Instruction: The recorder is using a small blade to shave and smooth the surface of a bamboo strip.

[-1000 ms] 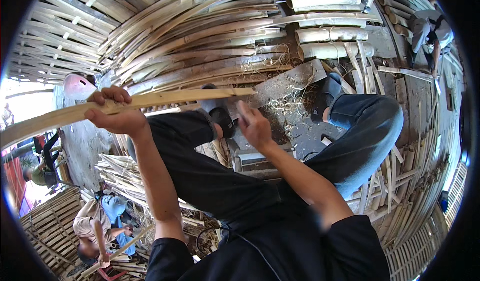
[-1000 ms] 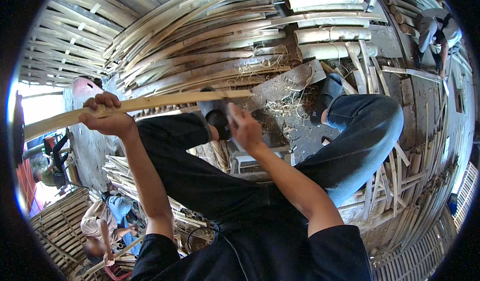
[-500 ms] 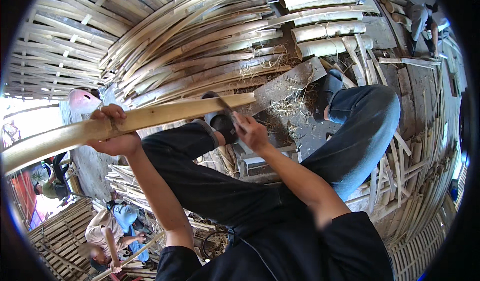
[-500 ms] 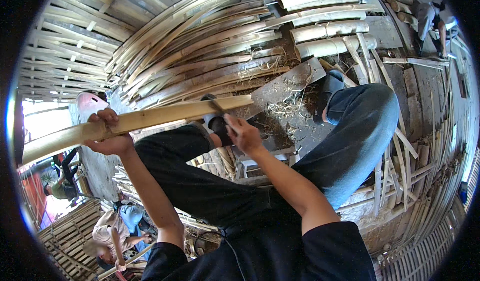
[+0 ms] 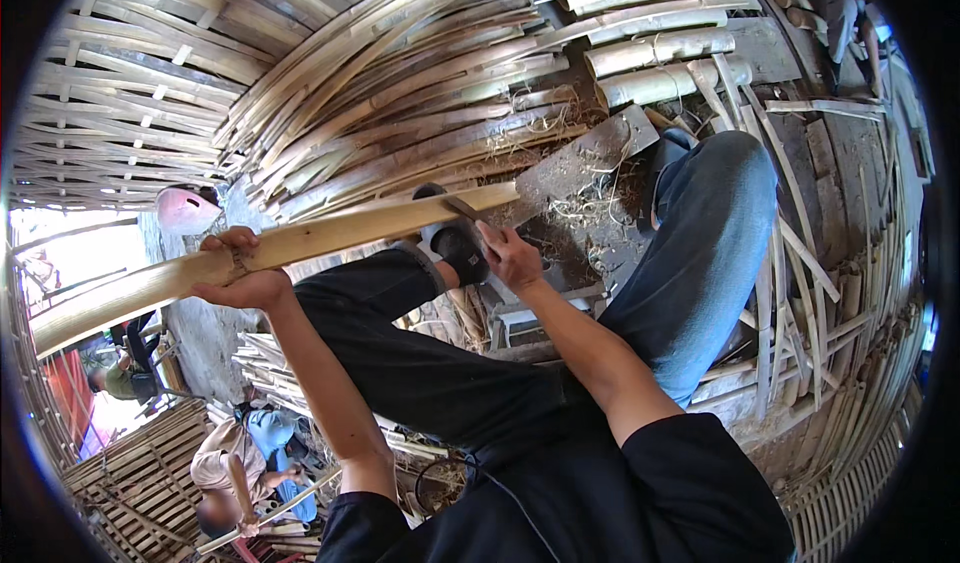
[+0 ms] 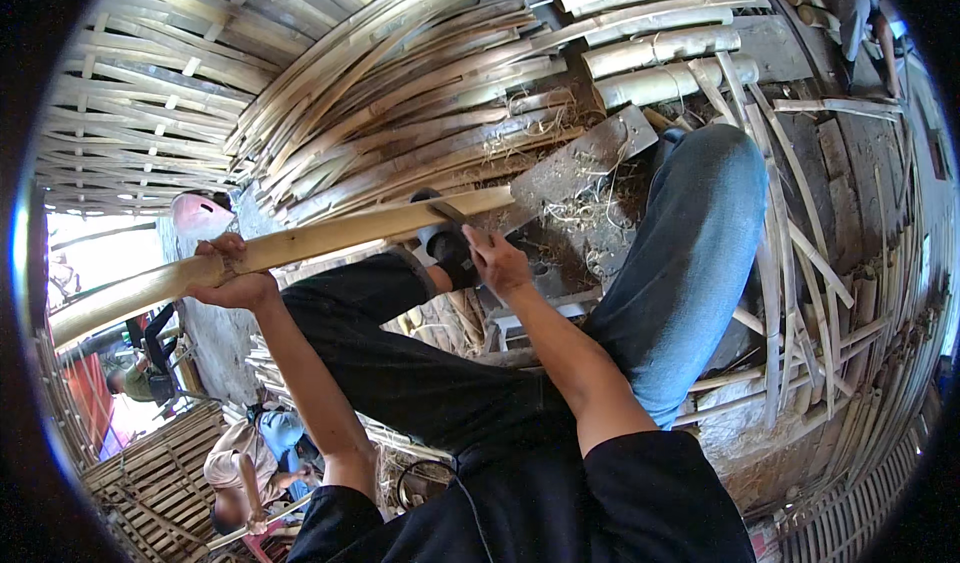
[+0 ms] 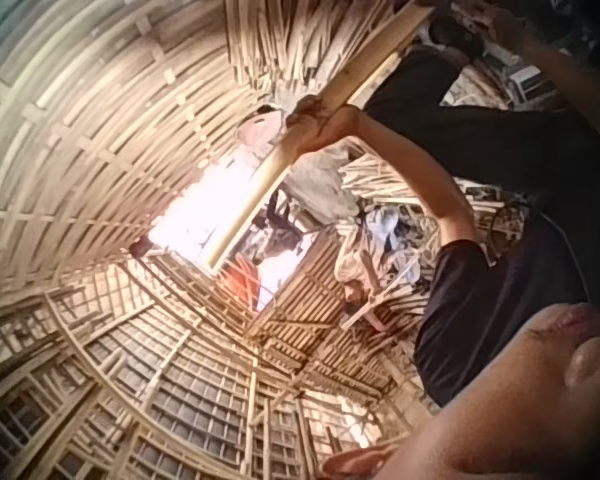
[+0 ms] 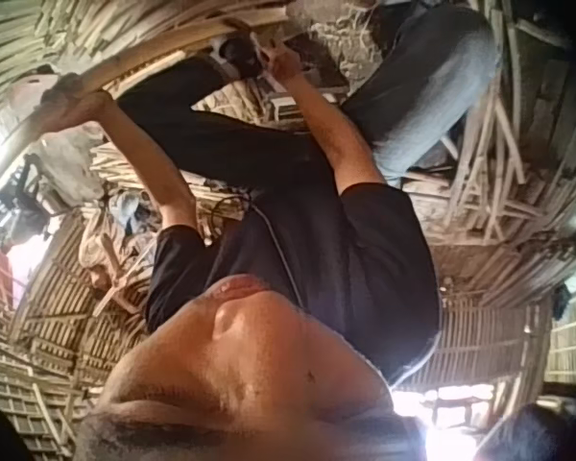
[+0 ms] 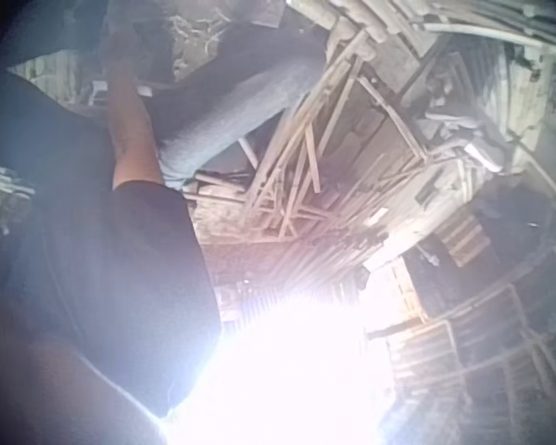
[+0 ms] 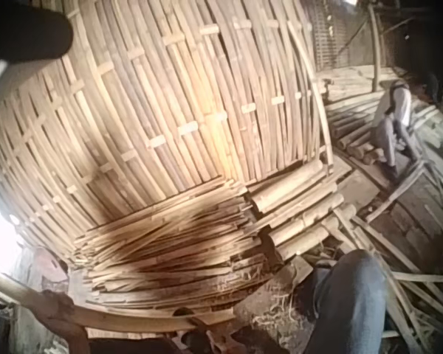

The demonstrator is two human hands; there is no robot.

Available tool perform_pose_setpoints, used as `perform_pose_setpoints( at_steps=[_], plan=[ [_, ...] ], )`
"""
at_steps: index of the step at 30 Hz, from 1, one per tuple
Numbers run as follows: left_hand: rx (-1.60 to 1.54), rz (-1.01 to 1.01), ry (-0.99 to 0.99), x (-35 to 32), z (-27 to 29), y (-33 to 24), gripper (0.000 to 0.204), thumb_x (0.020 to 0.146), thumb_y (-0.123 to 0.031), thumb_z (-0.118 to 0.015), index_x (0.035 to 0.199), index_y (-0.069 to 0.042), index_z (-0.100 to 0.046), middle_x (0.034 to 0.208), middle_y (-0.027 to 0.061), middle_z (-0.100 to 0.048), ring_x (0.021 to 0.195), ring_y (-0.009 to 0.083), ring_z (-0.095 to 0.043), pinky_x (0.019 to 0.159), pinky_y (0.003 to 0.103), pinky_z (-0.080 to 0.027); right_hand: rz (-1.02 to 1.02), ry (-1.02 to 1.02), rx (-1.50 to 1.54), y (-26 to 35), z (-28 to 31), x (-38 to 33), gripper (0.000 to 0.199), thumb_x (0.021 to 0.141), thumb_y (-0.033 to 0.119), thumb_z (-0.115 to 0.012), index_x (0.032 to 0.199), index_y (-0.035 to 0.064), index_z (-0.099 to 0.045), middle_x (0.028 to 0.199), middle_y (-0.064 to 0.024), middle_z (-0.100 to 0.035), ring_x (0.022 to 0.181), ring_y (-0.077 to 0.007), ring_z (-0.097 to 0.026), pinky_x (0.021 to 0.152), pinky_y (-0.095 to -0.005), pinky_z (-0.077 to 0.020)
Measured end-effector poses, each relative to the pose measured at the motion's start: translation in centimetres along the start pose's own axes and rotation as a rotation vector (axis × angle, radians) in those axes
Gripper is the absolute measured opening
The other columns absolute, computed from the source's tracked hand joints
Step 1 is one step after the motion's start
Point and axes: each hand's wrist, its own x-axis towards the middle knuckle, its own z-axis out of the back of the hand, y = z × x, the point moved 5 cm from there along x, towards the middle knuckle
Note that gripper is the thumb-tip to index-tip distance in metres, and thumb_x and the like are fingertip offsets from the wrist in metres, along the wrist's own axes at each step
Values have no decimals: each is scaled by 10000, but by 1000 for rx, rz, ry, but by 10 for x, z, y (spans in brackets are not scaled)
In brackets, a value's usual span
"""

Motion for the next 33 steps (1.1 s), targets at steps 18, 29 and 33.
perform_pose_setpoints(
  at_steps=[18,29,33],
  plan=[
    [-19,11,-8,-5,-4,3,730,898,-779,-281,885,-108,-567,624,91,-554,588,182,-486,563,268,-361,-752,327,-38,-106,-41,-10,536,907,301,-583,1424,186,-502,1059,-248,-685,977,-427,-660,843,-529,-530],
    [-22,3,-7,5,-11,0,725,924,-741,-290,932,-72,-568,705,93,-576,584,208,-544,539,295,-422,-140,-63,237,44,24,48,472,882,249,-658,1331,119,-595,883,-182,-675,810,-384,-664,733,-458,-533],
    [-27,-9,-9,2,-21,-1,775,887,-782,-311,893,-54,-579,651,118,-563,617,223,-551,594,298,-424,-188,14,117,10,11,41,372,852,246,-669,1215,161,-673,905,-169,-701,821,-363,-688,716,-419,-557]
  ],
)
